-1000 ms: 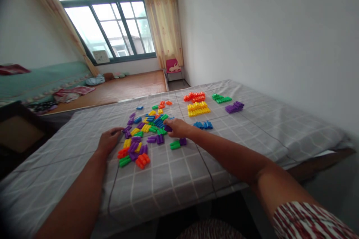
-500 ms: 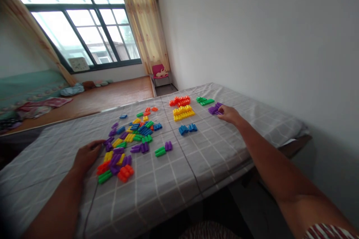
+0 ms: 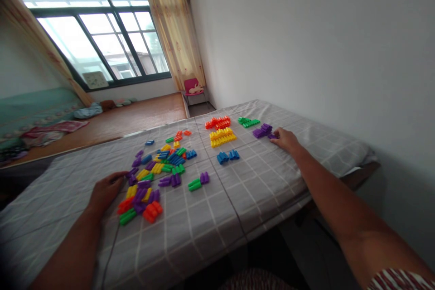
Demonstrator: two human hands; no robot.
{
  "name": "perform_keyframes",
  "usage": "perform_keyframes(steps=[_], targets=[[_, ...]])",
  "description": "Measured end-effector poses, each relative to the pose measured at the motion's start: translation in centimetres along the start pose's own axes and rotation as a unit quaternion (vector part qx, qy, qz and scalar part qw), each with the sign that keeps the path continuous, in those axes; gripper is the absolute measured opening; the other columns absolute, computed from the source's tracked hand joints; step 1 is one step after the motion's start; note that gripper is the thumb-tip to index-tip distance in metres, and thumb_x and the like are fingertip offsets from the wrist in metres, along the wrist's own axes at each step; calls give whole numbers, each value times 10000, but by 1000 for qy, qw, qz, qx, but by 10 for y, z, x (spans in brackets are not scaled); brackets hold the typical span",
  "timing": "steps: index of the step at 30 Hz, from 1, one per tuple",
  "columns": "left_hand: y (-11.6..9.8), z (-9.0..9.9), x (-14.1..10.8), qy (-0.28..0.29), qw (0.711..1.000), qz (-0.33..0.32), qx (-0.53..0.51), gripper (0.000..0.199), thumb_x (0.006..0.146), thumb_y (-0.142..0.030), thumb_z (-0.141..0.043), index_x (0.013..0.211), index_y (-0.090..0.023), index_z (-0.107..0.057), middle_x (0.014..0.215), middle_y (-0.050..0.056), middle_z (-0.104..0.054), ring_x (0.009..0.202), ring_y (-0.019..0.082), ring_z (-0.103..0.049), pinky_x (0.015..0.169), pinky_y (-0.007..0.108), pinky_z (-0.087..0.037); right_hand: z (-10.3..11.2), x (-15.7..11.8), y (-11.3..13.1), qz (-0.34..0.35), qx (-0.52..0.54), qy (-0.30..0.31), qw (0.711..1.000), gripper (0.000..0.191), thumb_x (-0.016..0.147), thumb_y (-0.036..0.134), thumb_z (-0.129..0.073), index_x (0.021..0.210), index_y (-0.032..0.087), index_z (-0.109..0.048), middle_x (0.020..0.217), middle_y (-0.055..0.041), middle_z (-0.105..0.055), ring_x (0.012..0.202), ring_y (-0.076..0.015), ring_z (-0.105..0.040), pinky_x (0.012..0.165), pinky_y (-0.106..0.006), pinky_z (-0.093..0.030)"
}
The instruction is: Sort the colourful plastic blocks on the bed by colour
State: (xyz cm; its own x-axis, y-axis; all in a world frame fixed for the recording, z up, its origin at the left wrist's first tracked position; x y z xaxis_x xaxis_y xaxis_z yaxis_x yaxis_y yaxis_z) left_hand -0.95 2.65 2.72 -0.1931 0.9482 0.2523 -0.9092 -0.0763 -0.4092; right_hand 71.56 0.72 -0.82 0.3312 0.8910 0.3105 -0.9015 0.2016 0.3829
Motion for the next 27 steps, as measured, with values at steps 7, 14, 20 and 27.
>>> perform_keyframes(steps=[7, 14, 20, 27], targets=[[1, -3, 1, 0, 1000, -6, 1, 360, 783, -335, -494, 1046, -254, -726, 956, 21, -747, 901, 234, -676, 722, 281, -517, 6, -2, 8, 3, -15, 0, 1000, 379, 732, 453, -670, 996, 184, -621, 1016, -96, -706, 868, -232, -661, 739, -315, -478], [-4, -8, -2, -4, 1000, -2, -13, 355, 789, -274, -494, 1057, -241, -725, 1040, 17, -737, 969, 206, -662, 821, 268, -505, 40, -34, 133, 171, 54, -96, 979, 283, 892, 379, -490, 1038, 174, -621, 1009, -127, -674, 880, -237, -628, 820, -356, -472], [-7, -10, -7, -9, 1000, -9, -14, 358, 799, -242, -480, 1059, -231, -726, 1060, 13, -733, 979, 178, -656, 834, 235, -492, -1, -86, 286, 396, 196, 141, 886, 238, 871, 287, -554, 1071, 186, -633, 1049, -84, -655, 807, -166, -630, 758, -297, -496], [-3, -13, -5, -2, 999, -17, -38, 363, 803, -219, -475, 1062, -208, -728, 1071, 31, -729, 984, 181, -655, 864, 256, -485, -54, -140, 375, 544, 110, 239, 797, 449, 771, 315, -722, 1167, 133, -615, 1131, -142, -600, 984, -239, -603, 846, -354, -482]])
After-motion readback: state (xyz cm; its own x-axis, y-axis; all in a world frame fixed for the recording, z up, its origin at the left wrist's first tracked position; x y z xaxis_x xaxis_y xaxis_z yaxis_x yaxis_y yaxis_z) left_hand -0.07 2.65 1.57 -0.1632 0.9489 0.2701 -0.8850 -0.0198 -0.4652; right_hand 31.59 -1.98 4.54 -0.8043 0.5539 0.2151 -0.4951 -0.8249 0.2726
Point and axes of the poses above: each hand's wrist, its own x-axis towards the middle knuckle, its own z-axis out of the back of the hand, y = z × x, the point moved 3 cm from there along x, towards the middle knuckle
